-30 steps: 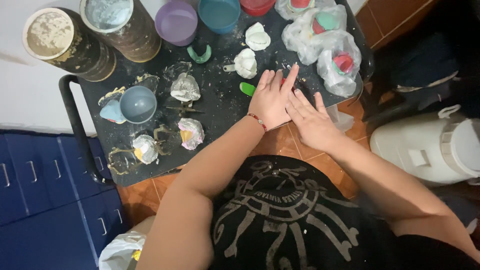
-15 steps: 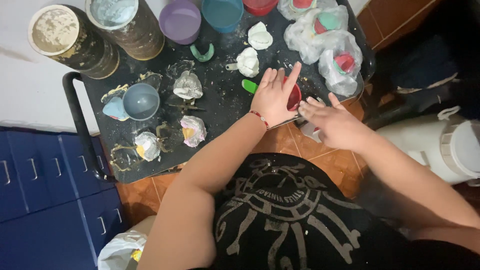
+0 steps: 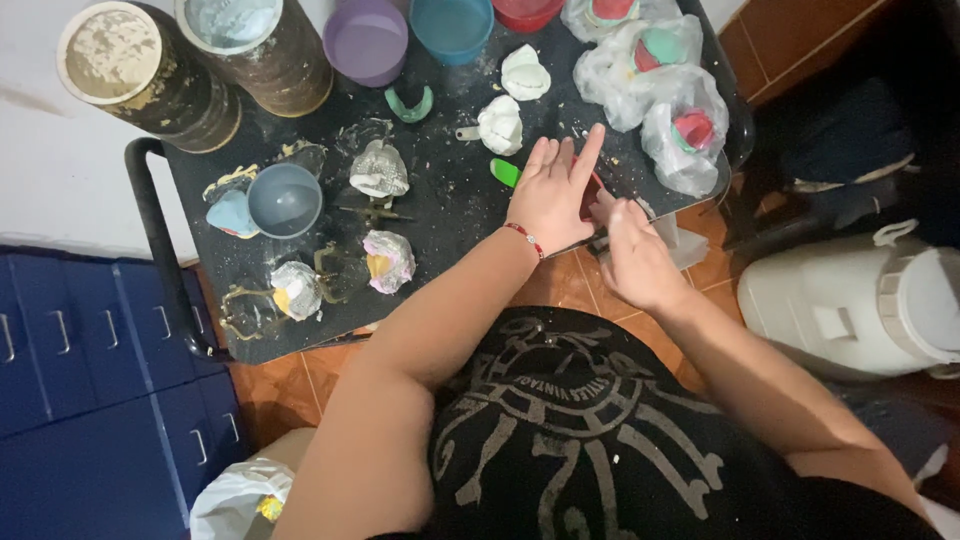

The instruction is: The person mixes a white powder with water in a red bowl using a green spatula to create a pink paste. They then apply the paste to a dental mold and later handle other molds and tools on the table.

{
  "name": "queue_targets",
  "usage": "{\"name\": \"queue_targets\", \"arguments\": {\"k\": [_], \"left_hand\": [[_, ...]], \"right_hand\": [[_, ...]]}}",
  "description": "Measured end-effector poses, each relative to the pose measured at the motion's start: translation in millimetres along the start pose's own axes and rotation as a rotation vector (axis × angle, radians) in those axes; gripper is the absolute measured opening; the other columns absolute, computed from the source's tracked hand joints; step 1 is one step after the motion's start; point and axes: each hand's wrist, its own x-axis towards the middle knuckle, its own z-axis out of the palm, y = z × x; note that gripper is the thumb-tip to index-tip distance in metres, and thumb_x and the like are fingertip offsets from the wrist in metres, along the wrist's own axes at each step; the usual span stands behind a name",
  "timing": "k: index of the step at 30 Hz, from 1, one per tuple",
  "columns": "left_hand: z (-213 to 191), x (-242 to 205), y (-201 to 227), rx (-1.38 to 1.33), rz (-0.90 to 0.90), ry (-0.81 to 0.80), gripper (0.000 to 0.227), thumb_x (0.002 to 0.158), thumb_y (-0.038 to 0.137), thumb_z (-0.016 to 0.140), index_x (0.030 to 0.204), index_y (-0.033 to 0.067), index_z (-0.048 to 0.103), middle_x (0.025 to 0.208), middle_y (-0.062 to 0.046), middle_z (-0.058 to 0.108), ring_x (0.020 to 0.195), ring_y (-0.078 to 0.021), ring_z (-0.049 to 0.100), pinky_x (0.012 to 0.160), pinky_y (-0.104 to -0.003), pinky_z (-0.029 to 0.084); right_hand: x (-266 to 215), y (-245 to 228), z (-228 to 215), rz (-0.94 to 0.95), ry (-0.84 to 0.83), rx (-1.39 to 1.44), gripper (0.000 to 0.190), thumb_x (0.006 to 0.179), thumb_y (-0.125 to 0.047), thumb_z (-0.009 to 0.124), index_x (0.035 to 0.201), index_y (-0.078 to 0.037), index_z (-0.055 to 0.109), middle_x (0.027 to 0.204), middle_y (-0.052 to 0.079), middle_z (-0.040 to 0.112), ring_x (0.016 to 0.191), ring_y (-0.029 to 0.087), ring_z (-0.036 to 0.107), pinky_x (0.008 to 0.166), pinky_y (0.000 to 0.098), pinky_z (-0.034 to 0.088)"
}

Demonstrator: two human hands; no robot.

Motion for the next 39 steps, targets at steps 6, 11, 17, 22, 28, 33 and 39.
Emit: {"name": "queue_targets", "arguments": {"k": [6, 11, 17, 22, 28, 33, 39], "left_hand": [[-8, -1, 7, 0.02, -0.019, -0.04, 0.132, 0.075, 0.061, 0.078, 0.164, 0.0187, -0.009, 0.157, -0.025, 0.044, 0.15, -0.0418, 0.039, 0.131, -0.044, 0.002], [-40, -14, 7, -0.033, -0.015, -0.068, 0.138, 0.073, 0.075, 0.077, 0.165, 0.018, -0.009, 0.163, -0.025, 0.033, 0.154, -0.0398, 0.029, 0.129, -0.048, -0.005], [-104, -52, -33, -0.678, -0.05, 0.405, 0.098, 0.081, 0.039, 0.082, 0.156, 0.0, 0.033, 0.155, -0.033, 0.043, 0.145, -0.0513, 0.04, 0.126, -0.061, 0.012], [-105, -105, -83, -1.653, -0.249, 0.574, 0.065, 0.111, 0.044, 0.035, 0.155, -0.0039, 0.037, 0.149, -0.033, 0.049, 0.143, -0.0457, 0.042, 0.125, -0.054, 0.03], [-74, -134, -94, -1.667, -0.28, 0.557, 0.061, 0.111, 0.043, 0.04, 0.144, -0.0065, 0.051, 0.137, -0.034, 0.058, 0.131, -0.0469, 0.055, 0.115, -0.057, 0.041], [-76, -138, -89, -1.617, -0.356, 0.458, 0.059, 0.109, 0.041, 0.043, 0.14, -0.0074, 0.054, 0.131, -0.036, 0.061, 0.124, -0.0483, 0.059, 0.111, -0.057, 0.046], [-76, -125, -75, -1.565, -0.385, 0.373, 0.047, 0.109, 0.033, 0.05, 0.136, -0.0051, 0.06, 0.124, -0.031, 0.067, 0.117, -0.044, 0.065, 0.107, -0.058, 0.047]], "right_hand": [[-24, 49, 26, -0.283, 0.058, -0.26, 0.058, 0.081, -0.013, 0.06, 0.132, 0.013, 0.05, 0.127, 0.031, 0.06, 0.097, 0.041, 0.071, 0.117, 0.0604, 0.041], [-4, 56, -12, -0.2, 0.034, -0.326, 0.07, 0.076, -0.017, 0.062, 0.139, 0.011, 0.05, 0.118, 0.021, 0.065, 0.086, 0.03, 0.073, 0.112, 0.051, 0.044], [59, 45, -32, 0.121, -0.03, -0.051, 0.06, 0.086, -0.013, 0.068, 0.142, 0.0, 0.051, 0.113, 0.01, 0.073, 0.104, 0.038, 0.066, 0.091, 0.0496, 0.048], [98, 29, 20, 0.225, -0.234, -0.29, 0.029, 0.079, -0.039, 0.078, 0.106, -0.028, 0.077, 0.102, -0.01, 0.072, 0.098, 0.016, 0.071, 0.088, 0.033, 0.055], [130, 4, 19, 0.368, -0.56, -0.319, 0.031, 0.08, -0.042, 0.076, 0.101, -0.02, 0.08, 0.089, 0.003, 0.071, 0.083, 0.027, 0.075, 0.071, 0.0421, 0.06], [137, -10, -33, 0.661, -0.439, 0.179, 0.038, 0.093, -0.034, 0.058, 0.114, -0.009, 0.076, 0.098, 0.015, 0.076, 0.103, 0.041, 0.071, 0.088, 0.0556, 0.056], [116, 9, -57, 0.812, -0.29, 0.702, 0.024, 0.095, -0.016, 0.048, 0.094, -0.004, 0.069, 0.071, 0.014, 0.071, 0.063, 0.021, 0.07, 0.064, 0.0339, 0.056]]}}
